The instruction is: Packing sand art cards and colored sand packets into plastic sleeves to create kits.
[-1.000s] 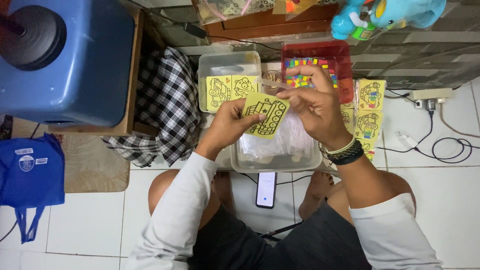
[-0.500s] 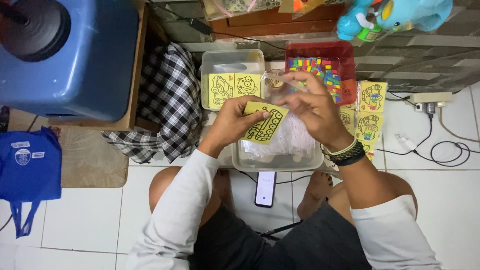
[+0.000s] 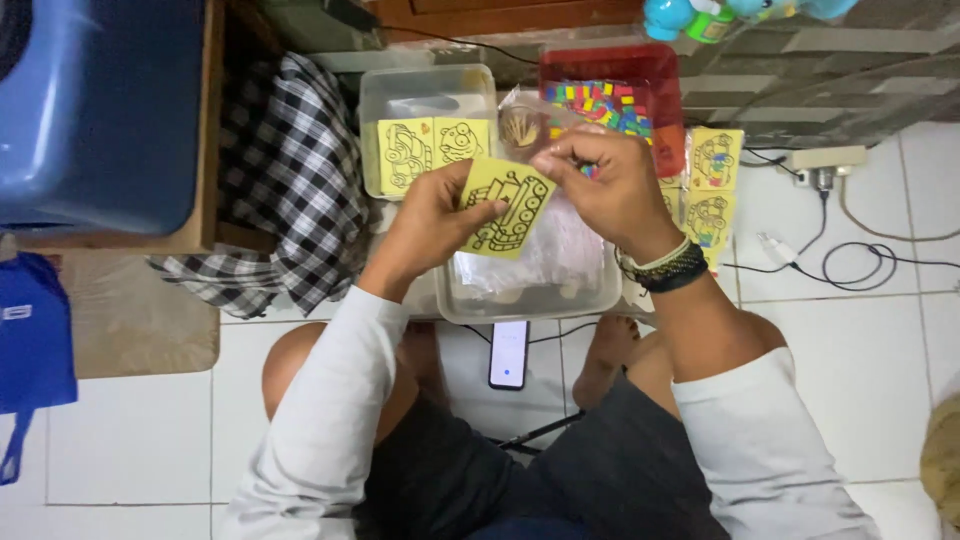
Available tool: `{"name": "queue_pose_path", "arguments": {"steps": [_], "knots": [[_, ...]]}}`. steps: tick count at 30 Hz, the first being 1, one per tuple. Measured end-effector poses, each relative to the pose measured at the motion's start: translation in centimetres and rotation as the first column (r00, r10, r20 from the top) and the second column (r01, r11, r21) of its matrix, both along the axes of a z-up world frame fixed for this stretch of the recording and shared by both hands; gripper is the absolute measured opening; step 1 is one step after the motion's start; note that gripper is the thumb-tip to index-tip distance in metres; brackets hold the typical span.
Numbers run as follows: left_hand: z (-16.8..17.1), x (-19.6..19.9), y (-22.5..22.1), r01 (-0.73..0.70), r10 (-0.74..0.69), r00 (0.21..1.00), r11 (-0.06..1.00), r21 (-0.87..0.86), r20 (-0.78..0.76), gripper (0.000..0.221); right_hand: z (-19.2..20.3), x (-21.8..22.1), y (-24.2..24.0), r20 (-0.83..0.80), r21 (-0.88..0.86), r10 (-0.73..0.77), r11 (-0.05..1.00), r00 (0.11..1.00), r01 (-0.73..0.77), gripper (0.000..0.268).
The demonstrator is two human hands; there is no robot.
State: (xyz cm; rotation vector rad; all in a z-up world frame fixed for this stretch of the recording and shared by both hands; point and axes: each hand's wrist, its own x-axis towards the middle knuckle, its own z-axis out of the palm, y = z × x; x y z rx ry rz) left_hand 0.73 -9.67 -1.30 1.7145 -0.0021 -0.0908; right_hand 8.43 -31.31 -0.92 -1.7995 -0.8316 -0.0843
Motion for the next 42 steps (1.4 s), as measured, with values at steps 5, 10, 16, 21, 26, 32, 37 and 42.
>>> {"name": "queue_pose_path", "arguments": {"steps": [5,10,16,21,26,32,37,42], "knots": [[-1.2,0.7,1.0,-0.033,0.031,0.999,0.982,0.188,0.010,0.015,1.0,0.2,0.2,0.006,-0.072,0.015,0.997,1.000,-0.014,0.004],[-0.7,1.1,1.6,-0.098,0.062,0.991,0.940,0.328,0.119,0.009,1.3,0.7,1.0,-0.045,-0.109,0.063,0.992,0.997,-0.067,0.003],[-0.4,1.3,3.3,-0.251,0.187,0.964,0.869,0.427,0.188,0.012,-0.1,4.7,-0.2,-0.064,-0.020,-0.042,0.999,0.997,0.040,0.007],[0.4,0.7,4.4,-0.327,0.229,0.924,0.888,0.322,0.307,0.021,-6.0,10.3,-3.2,0.173,-0.354,-0.225,0.894,0.959,0.274,0.010],[0.2,0.8,4.9,-0.341,0.249,0.917,0.895,0.289,0.311,0.020,-14.8,12.2,-4.3,-0.049,-0.647,-0.343,0.727,0.938,0.231,0.021],[0.2,1.3,5.0,-0.318,0.252,0.932,0.912,0.259,0.259,0.020,-18.1,11.6,-2.5,-0.026,-0.810,-0.429,0.538,0.903,0.232,0.042],[-0.4,1.4,5.4,-0.328,0.257,0.928,0.907,0.265,0.269,0.020,-19.1,12.0,-3.2,0.055,-0.751,-0.476,0.559,0.878,0.351,0.004],[-0.2,1.5,5.3,-0.312,0.248,0.936,0.913,0.263,0.252,0.019,-18.9,12.1,-3.9,-0.032,-0.748,-0.459,0.600,0.888,0.283,0.049]]}}
